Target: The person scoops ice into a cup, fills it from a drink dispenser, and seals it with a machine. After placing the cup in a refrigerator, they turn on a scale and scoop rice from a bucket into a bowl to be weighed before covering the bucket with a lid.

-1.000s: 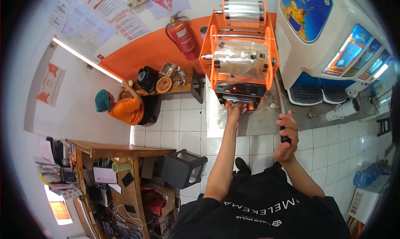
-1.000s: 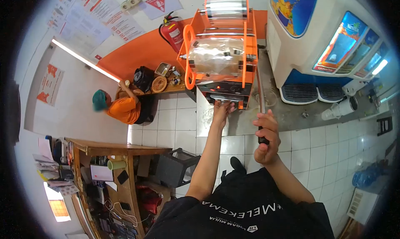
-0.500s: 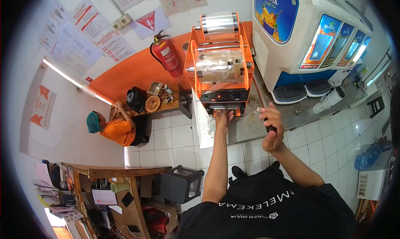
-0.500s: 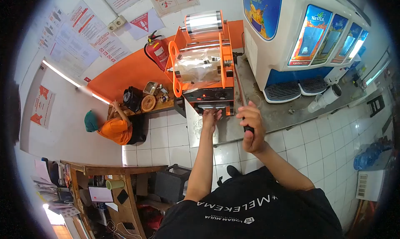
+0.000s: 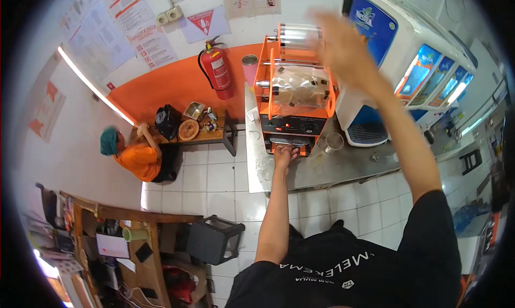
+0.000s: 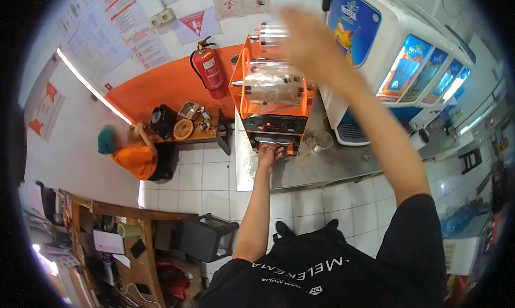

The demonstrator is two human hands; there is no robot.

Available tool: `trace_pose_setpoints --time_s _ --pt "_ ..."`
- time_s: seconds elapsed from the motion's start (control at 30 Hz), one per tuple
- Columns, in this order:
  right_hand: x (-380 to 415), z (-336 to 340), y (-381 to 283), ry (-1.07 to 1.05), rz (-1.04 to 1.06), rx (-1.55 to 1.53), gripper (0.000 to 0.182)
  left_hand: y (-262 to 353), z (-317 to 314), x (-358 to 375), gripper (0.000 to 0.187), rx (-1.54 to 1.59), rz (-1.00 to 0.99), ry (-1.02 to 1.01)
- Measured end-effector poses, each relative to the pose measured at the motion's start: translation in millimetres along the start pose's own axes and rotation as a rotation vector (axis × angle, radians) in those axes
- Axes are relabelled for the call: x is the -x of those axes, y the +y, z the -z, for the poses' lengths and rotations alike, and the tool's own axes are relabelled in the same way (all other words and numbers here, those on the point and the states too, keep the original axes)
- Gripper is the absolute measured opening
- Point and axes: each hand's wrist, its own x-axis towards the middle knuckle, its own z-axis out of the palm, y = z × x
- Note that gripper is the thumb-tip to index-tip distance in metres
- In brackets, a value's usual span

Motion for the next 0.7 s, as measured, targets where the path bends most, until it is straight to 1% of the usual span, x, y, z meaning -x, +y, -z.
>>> trace_pose_setpoints --time_s 0.03,0.1,0.13,0.2,0.23,0.27,0.33,0.37,0.43,0.47,0.53,0.57,0.6,0.67,0.7 --pt "23 -6 -31 -0.137 0.126 -0.103 0.06 1 -2 1 0.019 -0.012 -0.001 0.002" --pt "58 -20 -82 -0.287 0.12 0.108 0.076 0 -1 4 0.019 -0.024 0.011 0.007" --pt "60 -35 -86 -0.298 0.12 0.108 0.076 0 -1 2 0.02 -0.014 -0.001 -0.005" --pt "55 -66 -81 -0.235 0.059 0.326 0.079 -2 3 3 0.02 -0.001 -0.002 -0.01" --pt "48 -74 -67 -0.286 0.074 0.318 0.085 -4 5 4 0.02 -0.007 -0.013 -0.022" --pt "39 -74 -62 -0.296 0.079 0.312 0.085 -5 5 7 0.02 -0.013 -0.026 -0.033" --pt "21 -68 -50 -0.54 0.068 0.075 0.088 -9 9 18 0.02 -0.018 -0.022 -0.011" --pt "12 -72 -39 -0.552 0.062 0.062 0.088 -12 15 26 0.02 -0.029 -0.029 -0.032" --pt "-3 -82 -19 -0.78 0.111 -0.163 0.089 -15 25 46 0.02 -0.052 -0.026 -0.044" --pt "-6 -79 -20 -0.784 0.101 -0.179 0.089 -16 30 60 0.02 -0.05 -0.046 -0.065" --pt "-17 -70 -23 -0.909 0.04 -0.178 0.089 -23 41 82 0.02 -0.055 -0.06 -0.082" --pt "-23 -59 -30 -1.035 -0.06 -0.187 0.1 -31 50 92 0.02 -0.057 -0.079 -0.088" --pt "-22 -55 -28 -1.038 -0.068 -0.198 0.1 -39 57 102 0.019 -0.059 -0.099 -0.094" --pt "-14 -55 -26 -0.923 -0.142 -0.414 0.11 -49 65 125 0.018 -0.114 -0.096 -0.072" --pt "-2 -58 -27 -0.511 0.074 -0.227 0.111 -55 67 133 0.018 -0.106 -0.105 -0.057"
